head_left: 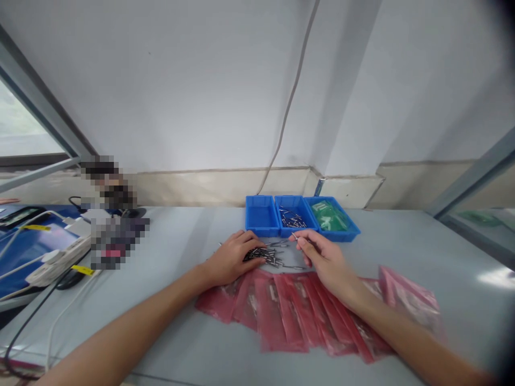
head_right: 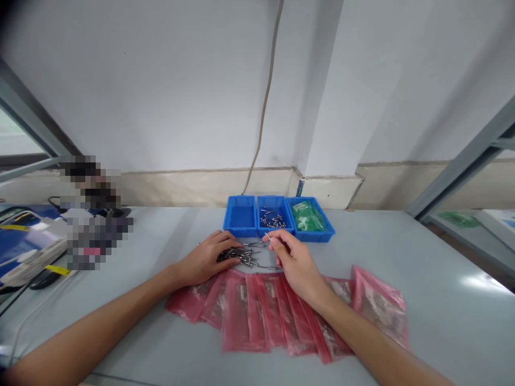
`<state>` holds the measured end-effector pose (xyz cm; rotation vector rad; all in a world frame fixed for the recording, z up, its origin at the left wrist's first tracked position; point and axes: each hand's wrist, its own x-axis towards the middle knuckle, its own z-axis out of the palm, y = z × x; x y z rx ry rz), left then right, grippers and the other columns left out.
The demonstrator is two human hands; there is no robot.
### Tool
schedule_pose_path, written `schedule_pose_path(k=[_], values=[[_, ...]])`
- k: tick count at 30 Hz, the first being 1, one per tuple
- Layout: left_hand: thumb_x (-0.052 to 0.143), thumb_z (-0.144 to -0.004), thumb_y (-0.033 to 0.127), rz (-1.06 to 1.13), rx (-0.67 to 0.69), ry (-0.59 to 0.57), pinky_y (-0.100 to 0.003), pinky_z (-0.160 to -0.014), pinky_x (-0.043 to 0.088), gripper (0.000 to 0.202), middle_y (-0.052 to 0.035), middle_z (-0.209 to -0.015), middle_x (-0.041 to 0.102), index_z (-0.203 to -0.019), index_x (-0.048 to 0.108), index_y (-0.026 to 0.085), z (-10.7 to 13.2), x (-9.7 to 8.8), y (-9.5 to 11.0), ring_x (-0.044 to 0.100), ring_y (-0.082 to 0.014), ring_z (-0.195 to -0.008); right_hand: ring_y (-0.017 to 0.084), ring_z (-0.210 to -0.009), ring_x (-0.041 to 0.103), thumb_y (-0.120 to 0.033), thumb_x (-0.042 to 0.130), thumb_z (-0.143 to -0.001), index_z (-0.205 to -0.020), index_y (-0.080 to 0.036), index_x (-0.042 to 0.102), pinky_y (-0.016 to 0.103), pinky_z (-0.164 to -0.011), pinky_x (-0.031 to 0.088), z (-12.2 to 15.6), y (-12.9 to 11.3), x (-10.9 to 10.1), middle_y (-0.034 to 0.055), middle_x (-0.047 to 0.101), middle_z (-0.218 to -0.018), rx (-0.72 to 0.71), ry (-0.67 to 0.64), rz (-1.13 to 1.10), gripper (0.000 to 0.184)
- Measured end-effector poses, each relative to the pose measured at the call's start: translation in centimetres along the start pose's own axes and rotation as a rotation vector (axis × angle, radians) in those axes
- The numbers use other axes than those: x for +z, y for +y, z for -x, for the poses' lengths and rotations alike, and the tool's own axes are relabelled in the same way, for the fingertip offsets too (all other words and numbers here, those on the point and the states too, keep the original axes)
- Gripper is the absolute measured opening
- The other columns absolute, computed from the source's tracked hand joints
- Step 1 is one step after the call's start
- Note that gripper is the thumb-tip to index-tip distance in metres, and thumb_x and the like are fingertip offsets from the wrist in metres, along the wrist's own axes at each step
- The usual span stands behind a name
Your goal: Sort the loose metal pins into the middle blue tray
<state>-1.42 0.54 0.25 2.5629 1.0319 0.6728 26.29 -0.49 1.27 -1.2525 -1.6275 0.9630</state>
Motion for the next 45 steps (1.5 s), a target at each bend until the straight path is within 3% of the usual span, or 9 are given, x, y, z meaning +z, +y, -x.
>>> schedule_pose_path(k=[12, 26, 45], values=[[0.062, -0.111, 0.04, 0.003, -0.003, -0.001, -0.047, -0.11, 0.051, 0.028, -0.0083, -0.126, 0.067, -0.135, 0.068, 0.026, 0.04, -0.14, 0.15, 0.062, -0.0268, -0.118, 0.017, -0.063, 0.053, -0.047, 0.058, -0.104, -0.109, -0.025, 0.073, 0.03, -0.06, 0.048, 0.04, 0.33, 0.03, 0.0022, 0.067, -0.089, 0.007, -0.025, -0.029, 0.027], [0.062, -0.111, 0.041, 0.0, 0.004, -0.002, -0.047, -0.11, 0.051, 0.029, -0.0087, -0.125, 0.067, -0.134, 0.068, 0.025, 0.0, -0.18, 0.19, 0.062, -0.0272, -0.119, 0.016, -0.059, 0.054, -0.053, 0.057, -0.104, -0.109, -0.023, 0.07, 0.03, -0.059, 0.047, 0.0, 0.15, 0.08, 0.0003, 0.064, -0.079, 0.015, -0.034, -0.047, 0.034], [0.06, -0.111, 0.043, 0.007, 0.007, 0.011, -0.047, -0.109, 0.052, 0.03, -0.009, -0.125, 0.067, -0.135, 0.068, 0.026, 0.04, -0.08, 0.1, 0.062, -0.0272, -0.118, 0.017, -0.06, 0.051, -0.059, 0.056, -0.105, -0.084, -0.025, 0.06, 0.03, -0.059, 0.045, 0.25, -0.33, 0.12, -0.0009, 0.06, -0.072, -0.017, -0.02, 0.014, 0.041]])
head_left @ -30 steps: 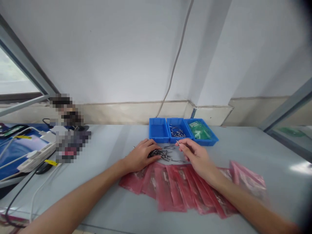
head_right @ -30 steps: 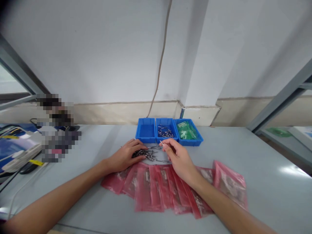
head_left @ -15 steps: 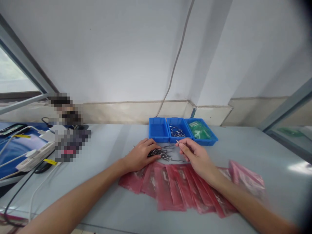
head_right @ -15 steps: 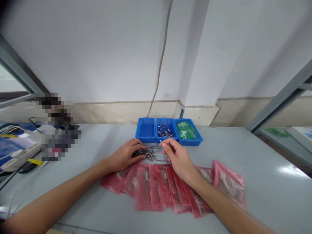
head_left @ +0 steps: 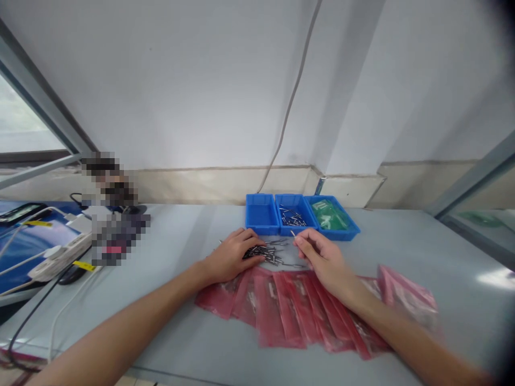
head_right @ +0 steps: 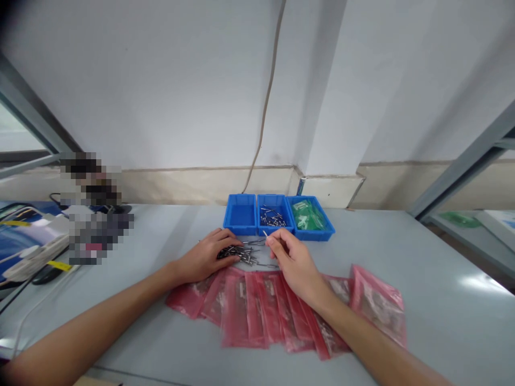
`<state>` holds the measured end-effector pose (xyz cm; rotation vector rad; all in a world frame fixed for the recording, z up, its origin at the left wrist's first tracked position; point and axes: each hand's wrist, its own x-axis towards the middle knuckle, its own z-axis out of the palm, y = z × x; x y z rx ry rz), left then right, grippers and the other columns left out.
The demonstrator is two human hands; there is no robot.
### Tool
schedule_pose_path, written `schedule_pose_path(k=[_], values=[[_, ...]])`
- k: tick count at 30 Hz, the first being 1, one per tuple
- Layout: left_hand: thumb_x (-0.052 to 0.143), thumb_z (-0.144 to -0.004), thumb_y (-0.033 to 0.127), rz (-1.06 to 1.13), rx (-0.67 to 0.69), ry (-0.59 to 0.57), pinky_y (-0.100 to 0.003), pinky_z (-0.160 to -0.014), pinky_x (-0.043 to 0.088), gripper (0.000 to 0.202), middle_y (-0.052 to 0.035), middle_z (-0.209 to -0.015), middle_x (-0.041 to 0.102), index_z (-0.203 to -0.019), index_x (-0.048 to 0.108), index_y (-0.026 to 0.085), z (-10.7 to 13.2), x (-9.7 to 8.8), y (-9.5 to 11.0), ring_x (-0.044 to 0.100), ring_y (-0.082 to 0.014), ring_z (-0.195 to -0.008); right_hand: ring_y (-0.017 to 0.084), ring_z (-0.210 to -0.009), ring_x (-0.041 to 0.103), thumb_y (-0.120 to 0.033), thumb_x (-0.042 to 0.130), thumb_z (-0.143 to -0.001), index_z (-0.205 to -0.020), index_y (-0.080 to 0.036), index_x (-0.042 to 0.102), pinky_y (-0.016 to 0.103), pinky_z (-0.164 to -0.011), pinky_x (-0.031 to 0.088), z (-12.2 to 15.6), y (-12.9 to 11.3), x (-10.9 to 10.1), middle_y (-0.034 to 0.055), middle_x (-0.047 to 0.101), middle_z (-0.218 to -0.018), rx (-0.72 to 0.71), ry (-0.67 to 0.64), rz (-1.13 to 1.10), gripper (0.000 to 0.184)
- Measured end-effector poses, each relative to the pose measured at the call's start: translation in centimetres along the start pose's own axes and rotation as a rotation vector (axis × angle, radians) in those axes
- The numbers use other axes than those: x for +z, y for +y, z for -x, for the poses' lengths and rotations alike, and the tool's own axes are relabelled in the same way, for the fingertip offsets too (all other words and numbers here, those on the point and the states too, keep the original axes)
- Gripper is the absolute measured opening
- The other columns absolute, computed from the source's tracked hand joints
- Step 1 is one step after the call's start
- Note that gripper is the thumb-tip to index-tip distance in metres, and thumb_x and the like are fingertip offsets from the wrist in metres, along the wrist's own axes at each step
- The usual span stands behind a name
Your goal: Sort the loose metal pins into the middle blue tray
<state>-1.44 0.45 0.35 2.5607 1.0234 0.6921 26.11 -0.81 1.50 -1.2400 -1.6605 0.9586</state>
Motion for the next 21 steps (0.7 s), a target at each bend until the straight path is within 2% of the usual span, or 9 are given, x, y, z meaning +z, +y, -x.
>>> schedule_pose_path(k=[5, 12, 21], values=[[0.061, -0.111, 0.042, 0.0, -0.002, -0.007, -0.048, -0.109, 0.052, 0.029, -0.0087, -0.124, 0.067, -0.135, 0.068, 0.026, 0.0, -0.1, 0.1, 0.063, -0.0274, -0.118, 0.019, -0.064, 0.053, -0.059, 0.054, -0.105, -0.088, -0.025, 0.062, 0.03, -0.059, 0.045, 0.0, 0.3, 0.0, -0.0009, 0.057, -0.073, -0.007, 0.018, -0.012, 0.039], [0.062, -0.111, 0.041, 0.012, -0.012, -0.018, -0.047, -0.11, 0.051, 0.029, -0.0088, -0.126, 0.066, -0.135, 0.068, 0.026, -0.1, -0.1, 0.0, 0.062, -0.0274, -0.118, 0.016, -0.06, 0.049, -0.052, 0.052, -0.109, -0.107, -0.026, 0.062, 0.03, -0.057, 0.043, 0.0, 1.2, 0.2, -0.0006, 0.062, -0.087, -0.004, -0.035, -0.093, 0.027], [0.062, -0.111, 0.041, -0.005, -0.017, -0.029, -0.047, -0.109, 0.052, 0.029, -0.009, -0.126, 0.066, -0.135, 0.068, 0.025, -0.1, -0.1, 0.1, 0.062, -0.0275, -0.118, 0.017, -0.067, 0.051, -0.049, 0.06, -0.106, -0.104, -0.027, 0.061, 0.031, -0.061, 0.046, 0.1, 0.6, 0.0, 0.001, 0.06, -0.098, -0.043, -0.049, -0.079, 0.022]])
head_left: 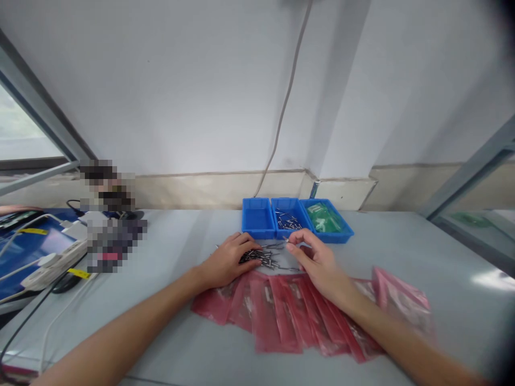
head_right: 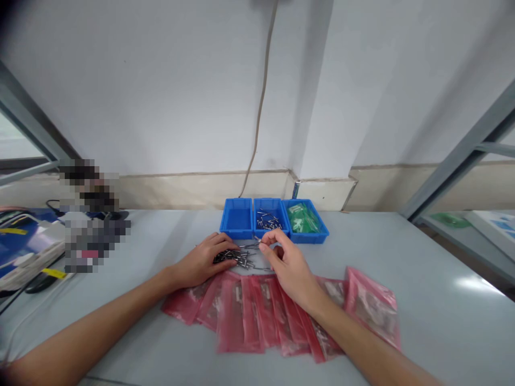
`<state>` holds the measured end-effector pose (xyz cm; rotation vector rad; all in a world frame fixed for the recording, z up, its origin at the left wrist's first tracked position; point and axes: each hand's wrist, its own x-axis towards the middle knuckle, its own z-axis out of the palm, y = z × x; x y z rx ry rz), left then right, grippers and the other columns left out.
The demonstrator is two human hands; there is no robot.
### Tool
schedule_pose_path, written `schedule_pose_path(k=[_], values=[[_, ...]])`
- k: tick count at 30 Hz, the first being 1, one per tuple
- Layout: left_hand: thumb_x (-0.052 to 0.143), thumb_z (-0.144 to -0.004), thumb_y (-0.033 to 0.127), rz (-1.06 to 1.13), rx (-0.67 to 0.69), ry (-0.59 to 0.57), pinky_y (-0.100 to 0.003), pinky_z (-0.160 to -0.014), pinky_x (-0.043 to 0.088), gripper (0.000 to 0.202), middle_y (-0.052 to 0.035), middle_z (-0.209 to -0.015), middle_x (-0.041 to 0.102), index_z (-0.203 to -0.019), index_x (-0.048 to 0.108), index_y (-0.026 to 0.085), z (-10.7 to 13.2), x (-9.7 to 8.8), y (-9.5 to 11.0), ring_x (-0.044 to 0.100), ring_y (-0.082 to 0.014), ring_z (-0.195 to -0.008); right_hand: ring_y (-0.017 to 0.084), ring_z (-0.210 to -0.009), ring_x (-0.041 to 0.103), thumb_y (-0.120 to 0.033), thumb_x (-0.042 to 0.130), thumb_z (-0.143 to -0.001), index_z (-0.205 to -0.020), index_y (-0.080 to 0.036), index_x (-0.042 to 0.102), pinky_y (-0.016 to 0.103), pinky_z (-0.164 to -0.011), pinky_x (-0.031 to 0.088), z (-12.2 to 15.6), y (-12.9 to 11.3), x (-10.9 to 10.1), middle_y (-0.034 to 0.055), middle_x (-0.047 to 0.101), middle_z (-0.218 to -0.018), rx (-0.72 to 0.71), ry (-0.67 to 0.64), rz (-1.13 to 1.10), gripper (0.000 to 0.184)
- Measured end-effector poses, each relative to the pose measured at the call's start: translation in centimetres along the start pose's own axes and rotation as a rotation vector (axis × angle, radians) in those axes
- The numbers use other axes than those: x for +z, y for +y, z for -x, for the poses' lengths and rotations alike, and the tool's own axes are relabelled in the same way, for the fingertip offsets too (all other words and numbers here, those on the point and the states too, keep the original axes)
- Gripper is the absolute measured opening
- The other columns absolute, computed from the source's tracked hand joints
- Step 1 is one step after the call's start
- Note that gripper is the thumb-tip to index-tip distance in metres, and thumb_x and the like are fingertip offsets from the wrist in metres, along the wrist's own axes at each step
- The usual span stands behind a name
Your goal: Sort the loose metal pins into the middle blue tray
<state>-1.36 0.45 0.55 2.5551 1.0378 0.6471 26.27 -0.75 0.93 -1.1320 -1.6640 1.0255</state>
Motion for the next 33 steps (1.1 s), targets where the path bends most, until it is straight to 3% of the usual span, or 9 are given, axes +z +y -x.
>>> schedule_pose_path(k=[6, 11, 16, 27, 33], values=[[0.062, -0.111, 0.041, -0.004, -0.001, -0.003, -0.046, -0.11, 0.051, 0.028, -0.0083, -0.127, 0.067, -0.134, 0.069, 0.025, 0.0, 0.0, -0.1, 0.062, -0.0271, -0.118, 0.017, -0.067, 0.051, -0.049, 0.067, -0.101, -0.099, -0.026, 0.064, 0.03, -0.062, 0.044, 0.0, -0.1, 0.0, 0.0, 0.061, -0.091, -0.012, 0.012, 0.002, 0.023], [0.062, -0.111, 0.042, -0.003, 0.006, 0.003, -0.047, -0.109, 0.052, 0.03, -0.0083, -0.126, 0.067, -0.135, 0.068, 0.027, 0.0, 0.1, -0.1, 0.062, -0.0276, -0.119, 0.015, -0.062, 0.05, -0.051, 0.059, -0.107, -0.106, -0.025, 0.071, 0.03, -0.06, 0.041, 0.0, -0.2, 0.0, 0.0005, 0.064, -0.087, 0.051, -0.076, -0.117, 0.029], [0.061, -0.111, 0.042, 0.006, 0.016, 0.009, -0.048, -0.11, 0.051, 0.029, -0.0083, -0.126, 0.067, -0.135, 0.068, 0.027, 0.0, 0.2, -0.1, 0.062, -0.0273, -0.119, 0.014, -0.061, 0.049, -0.051, 0.057, -0.109, -0.108, -0.024, 0.07, 0.03, -0.06, 0.04, 0.0, -0.4, 0.0, -0.0005, 0.061, -0.084, 0.077, -0.058, -0.163, 0.031], [0.062, -0.111, 0.04, 0.003, 0.01, 0.007, -0.048, -0.109, 0.052, 0.028, -0.0083, -0.126, 0.067, -0.134, 0.068, 0.026, 0.1, 0.1, -0.2, 0.062, -0.027, -0.118, 0.021, -0.08, 0.059, -0.036, 0.064, -0.105, -0.098, -0.026, 0.062, 0.033, -0.073, 0.047, 1.1, -1.5, 0.1, 0.0008, 0.063, -0.088, -0.113, -0.003, 0.168, 0.012], [0.063, -0.111, 0.039, -0.001, 0.002, 0.004, -0.047, -0.109, 0.052, 0.029, -0.0083, -0.127, 0.067, -0.135, 0.068, 0.025, 0.0, 0.0, -0.1, 0.062, -0.0268, -0.119, 0.021, -0.087, 0.061, -0.042, 0.06, -0.108, -0.1, -0.027, 0.067, 0.032, -0.073, 0.046, 0.8, -1.1, 0.2, 0.0014, 0.065, -0.095, -0.12, -0.003, 0.18, 0.018]])
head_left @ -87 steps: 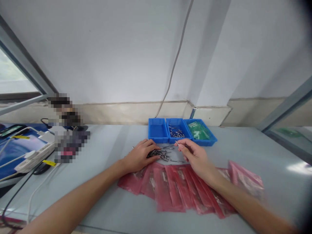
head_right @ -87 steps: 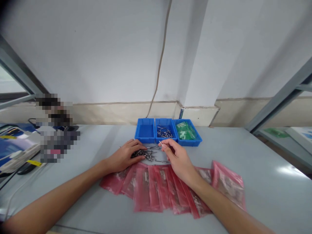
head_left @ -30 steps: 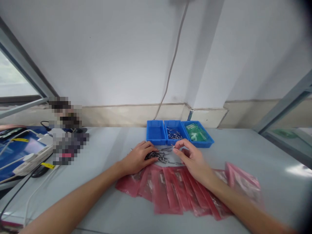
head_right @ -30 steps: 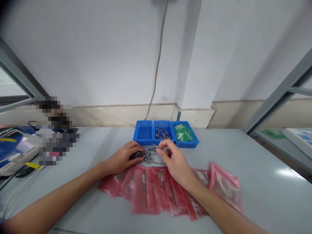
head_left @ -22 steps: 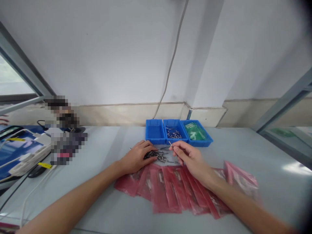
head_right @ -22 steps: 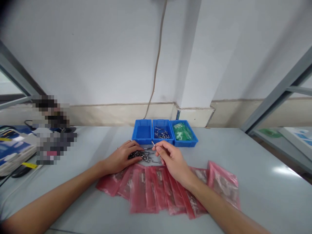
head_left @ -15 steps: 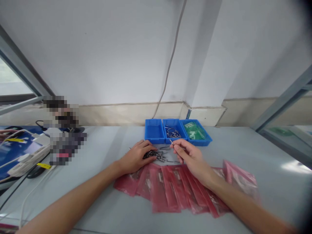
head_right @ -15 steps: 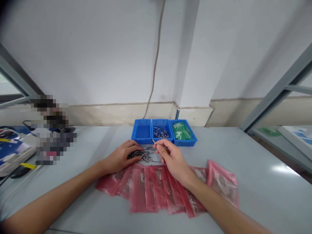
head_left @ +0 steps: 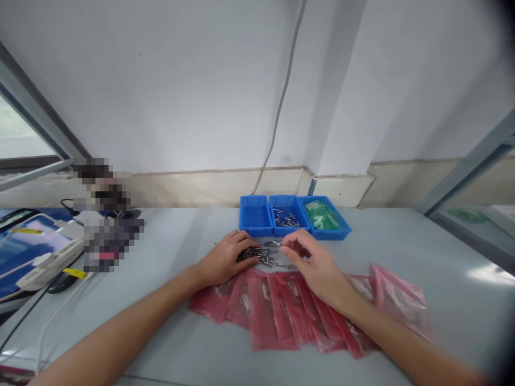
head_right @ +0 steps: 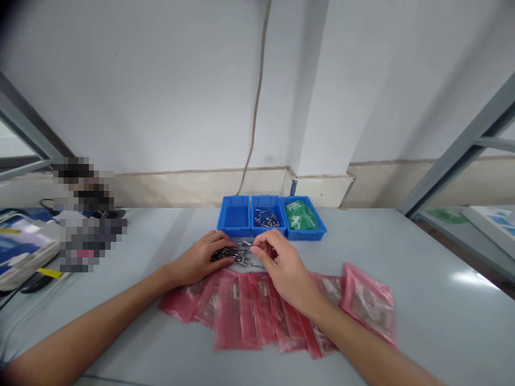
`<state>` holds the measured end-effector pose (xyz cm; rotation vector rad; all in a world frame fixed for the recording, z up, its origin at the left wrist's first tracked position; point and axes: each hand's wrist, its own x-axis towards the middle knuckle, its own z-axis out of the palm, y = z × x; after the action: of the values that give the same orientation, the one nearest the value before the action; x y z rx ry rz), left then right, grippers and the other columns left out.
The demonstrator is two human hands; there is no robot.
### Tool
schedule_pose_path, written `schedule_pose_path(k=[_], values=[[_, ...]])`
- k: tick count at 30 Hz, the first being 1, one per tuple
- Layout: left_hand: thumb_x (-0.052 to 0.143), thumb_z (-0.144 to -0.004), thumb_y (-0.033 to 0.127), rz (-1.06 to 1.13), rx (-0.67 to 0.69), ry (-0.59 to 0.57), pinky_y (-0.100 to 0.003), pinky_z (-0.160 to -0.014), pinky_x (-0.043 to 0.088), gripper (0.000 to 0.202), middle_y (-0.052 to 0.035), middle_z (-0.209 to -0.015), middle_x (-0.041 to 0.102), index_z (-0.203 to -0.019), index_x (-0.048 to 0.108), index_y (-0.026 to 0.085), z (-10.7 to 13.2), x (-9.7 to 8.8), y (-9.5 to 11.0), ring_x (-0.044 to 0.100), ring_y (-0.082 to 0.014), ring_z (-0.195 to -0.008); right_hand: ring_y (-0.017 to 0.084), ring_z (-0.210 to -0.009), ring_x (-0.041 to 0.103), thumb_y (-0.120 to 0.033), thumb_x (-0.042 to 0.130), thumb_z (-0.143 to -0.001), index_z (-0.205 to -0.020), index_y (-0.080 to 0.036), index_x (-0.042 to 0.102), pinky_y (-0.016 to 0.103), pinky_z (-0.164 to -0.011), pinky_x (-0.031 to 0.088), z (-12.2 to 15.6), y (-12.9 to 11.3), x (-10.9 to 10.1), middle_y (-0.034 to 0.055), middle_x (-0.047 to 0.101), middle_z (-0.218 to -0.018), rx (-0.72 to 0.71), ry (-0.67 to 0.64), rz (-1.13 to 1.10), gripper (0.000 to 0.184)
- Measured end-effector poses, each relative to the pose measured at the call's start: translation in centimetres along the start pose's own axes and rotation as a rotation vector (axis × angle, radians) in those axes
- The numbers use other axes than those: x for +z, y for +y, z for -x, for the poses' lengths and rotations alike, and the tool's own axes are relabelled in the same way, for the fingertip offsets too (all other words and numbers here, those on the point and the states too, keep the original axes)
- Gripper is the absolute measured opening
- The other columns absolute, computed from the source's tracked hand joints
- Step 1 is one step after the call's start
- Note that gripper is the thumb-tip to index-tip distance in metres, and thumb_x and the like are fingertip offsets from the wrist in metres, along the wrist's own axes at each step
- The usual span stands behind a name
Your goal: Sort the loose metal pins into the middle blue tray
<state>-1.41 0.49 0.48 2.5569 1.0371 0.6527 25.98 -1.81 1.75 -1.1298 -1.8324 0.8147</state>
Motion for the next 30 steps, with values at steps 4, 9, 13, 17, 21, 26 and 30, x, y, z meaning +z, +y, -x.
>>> schedule_pose_path(k=[4, 9, 13, 17, 21, 26, 30], values=[[0.064, -0.11, 0.037, 0.009, 0.002, -0.004, -0.047, -0.11, 0.051, 0.028, -0.0075, -0.126, 0.067, -0.135, 0.068, 0.026, -0.06, -0.1, 0.14, 0.062, -0.0266, -0.119, 0.022, -0.085, 0.062, -0.045, 0.051, -0.111, -0.099, -0.026, 0.069, 0.032, -0.073, 0.046, -0.26, 0.55, -0.01, 0.0016, 0.07, -0.095, 0.052, -0.028, -0.049, 0.028], [0.065, -0.109, 0.037, 0.004, 0.001, 0.002, -0.046, -0.109, 0.052, 0.028, -0.0077, -0.127, 0.068, -0.135, 0.068, 0.027, -0.04, 0.02, 0.05, 0.062, -0.0268, -0.119, 0.022, -0.083, 0.062, -0.045, 0.049, -0.111, -0.098, -0.026, 0.07, 0.033, -0.074, 0.047, -0.35, 0.46, -0.05, 0.0023, 0.071, -0.095, 0.059, -0.019, -0.053, 0.031], [0.064, -0.11, 0.039, 0.006, -0.004, 0.001, -0.047, -0.109, 0.052, 0.028, -0.008, -0.126, 0.067, -0.135, 0.069, 0.027, -0.04, 0.0, 0.08, 0.062, -0.027, -0.119, 0.021, -0.081, 0.059, -0.046, 0.053, -0.11, -0.1, -0.026, 0.068, 0.032, -0.072, 0.046, -0.28, 0.14, 0.06, 0.0012, 0.067, -0.09, 0.056, 0.005, -0.052, 0.027], [0.062, -0.111, 0.04, 0.008, -0.006, -0.005, -0.048, -0.109, 0.052, 0.029, -0.0084, -0.126, 0.067, -0.135, 0.068, 0.026, -0.05, -0.05, 0.15, 0.062, -0.0271, -0.118, 0.021, -0.084, 0.06, -0.043, 0.061, -0.106, -0.099, -0.026, 0.064, 0.032, -0.074, 0.048, -0.27, 0.16, 0.18, 0.0007, 0.064, -0.09, 0.044, 0.008, -0.083, 0.019], [0.061, -0.111, 0.042, 0.01, -0.003, 0.003, -0.048, -0.109, 0.052, 0.03, -0.0085, -0.126, 0.067, -0.135, 0.068, 0.027, -0.01, 0.03, 0.05, 0.062, -0.0272, -0.118, 0.021, -0.082, 0.06, -0.042, 0.065, -0.103, -0.099, -0.026, 0.065, 0.032, -0.073, 0.048, -0.3, 0.55, 0.2, 0.0006, 0.065, -0.089, 0.044, -0.001, -0.088, 0.016], [0.061, -0.111, 0.041, 0.013, 0.004, 0.001, -0.048, -0.109, 0.051, 0.029, -0.0085, -0.125, 0.067, -0.136, 0.068, 0.027, -0.05, -0.06, 0.09, 0.062, -0.0273, -0.118, 0.021, -0.084, 0.06, -0.041, 0.066, -0.103, -0.099, -0.026, 0.066, 0.033, -0.074, 0.047, -0.29, 0.86, 0.2, 0.0011, 0.065, -0.092, 0.025, 0.001, -0.058, 0.015], [0.061, -0.111, 0.042, 0.005, 0.005, 0.008, -0.048, -0.107, 0.052, 0.029, -0.0088, -0.123, 0.067, -0.134, 0.069, 0.026, -0.08, -0.09, 0.17, 0.062, -0.0274, -0.115, 0.021, -0.085, 0.06, -0.042, 0.066, -0.104, -0.099, -0.026, 0.067, 0.033, -0.075, 0.047, -0.31, 0.82, 0.18, 0.0016, 0.065, -0.094, 0.009, 0.003, -0.051, 0.016]])
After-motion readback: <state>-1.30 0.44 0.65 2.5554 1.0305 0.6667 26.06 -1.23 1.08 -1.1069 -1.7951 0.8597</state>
